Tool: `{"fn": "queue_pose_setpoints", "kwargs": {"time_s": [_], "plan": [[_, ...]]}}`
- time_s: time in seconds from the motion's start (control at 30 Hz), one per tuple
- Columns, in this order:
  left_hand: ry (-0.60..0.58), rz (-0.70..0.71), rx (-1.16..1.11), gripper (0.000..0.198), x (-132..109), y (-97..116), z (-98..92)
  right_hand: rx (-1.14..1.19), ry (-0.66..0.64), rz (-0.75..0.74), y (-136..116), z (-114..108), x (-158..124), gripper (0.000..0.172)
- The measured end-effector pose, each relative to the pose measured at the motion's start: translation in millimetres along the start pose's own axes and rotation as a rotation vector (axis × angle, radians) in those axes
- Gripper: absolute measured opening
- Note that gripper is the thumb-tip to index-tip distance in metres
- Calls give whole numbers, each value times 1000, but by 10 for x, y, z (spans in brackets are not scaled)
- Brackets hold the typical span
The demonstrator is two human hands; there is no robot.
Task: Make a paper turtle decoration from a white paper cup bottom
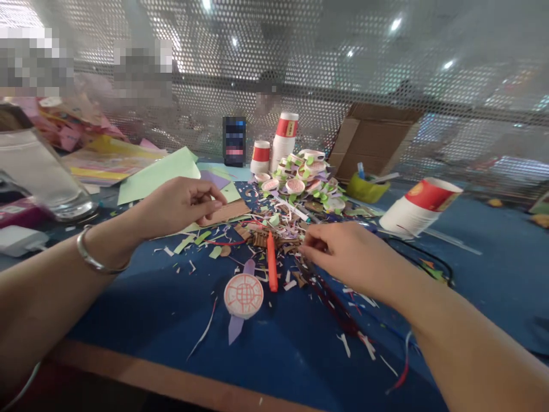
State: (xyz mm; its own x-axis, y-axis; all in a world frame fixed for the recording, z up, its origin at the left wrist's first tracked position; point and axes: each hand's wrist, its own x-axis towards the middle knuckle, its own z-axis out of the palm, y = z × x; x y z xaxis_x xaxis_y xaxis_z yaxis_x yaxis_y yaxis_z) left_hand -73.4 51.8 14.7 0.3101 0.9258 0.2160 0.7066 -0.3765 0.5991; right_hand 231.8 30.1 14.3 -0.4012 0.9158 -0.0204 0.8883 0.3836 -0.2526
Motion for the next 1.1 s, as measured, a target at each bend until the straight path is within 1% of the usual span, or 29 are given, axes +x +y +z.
{"fn": "queue_pose_setpoints", "kwargs": {"time_s": [0.07, 0.13, 0.27, 0.4, 0.57, 0.7, 0.9, 0.97, 1.03, 1.1], "plan": [[31, 2, -37, 21, 12, 12, 24, -7, 31, -18, -58, -43, 172, 28], [42, 8, -41, 19, 14, 26, 48, -64, 90, -19, -101, -57, 365, 26], [51, 34, -27, 17, 6, 33, 77, -85, 72, -45, -133, -8, 698, 22], [45, 77, -33, 19, 10, 1, 107, -79, 42, -69, -138, 41, 855, 24], [17, 109, -49, 14, 26, -23, 162, -53, 14, -111, -147, 72, 889, 14], [14, 111, -53, 14, 49, -33, 194, -16, 14, -156, -145, 82, 876, 12], [13, 89, -76, 22, 75, -3, 298, 5, 137, -188, -204, -3, 752, 16], [3, 101, -139, 29, 76, 19, 345, 60, 156, -210, -276, -15, 677, 18], [-28, 116, -247, 35, 78, 35, 383, 162, 147, -263, -364, -7, 602, 17], [-69, 128, -328, 31, 82, 43, 399, 228, 135, -317, -446, 3, 543, 15]]}}
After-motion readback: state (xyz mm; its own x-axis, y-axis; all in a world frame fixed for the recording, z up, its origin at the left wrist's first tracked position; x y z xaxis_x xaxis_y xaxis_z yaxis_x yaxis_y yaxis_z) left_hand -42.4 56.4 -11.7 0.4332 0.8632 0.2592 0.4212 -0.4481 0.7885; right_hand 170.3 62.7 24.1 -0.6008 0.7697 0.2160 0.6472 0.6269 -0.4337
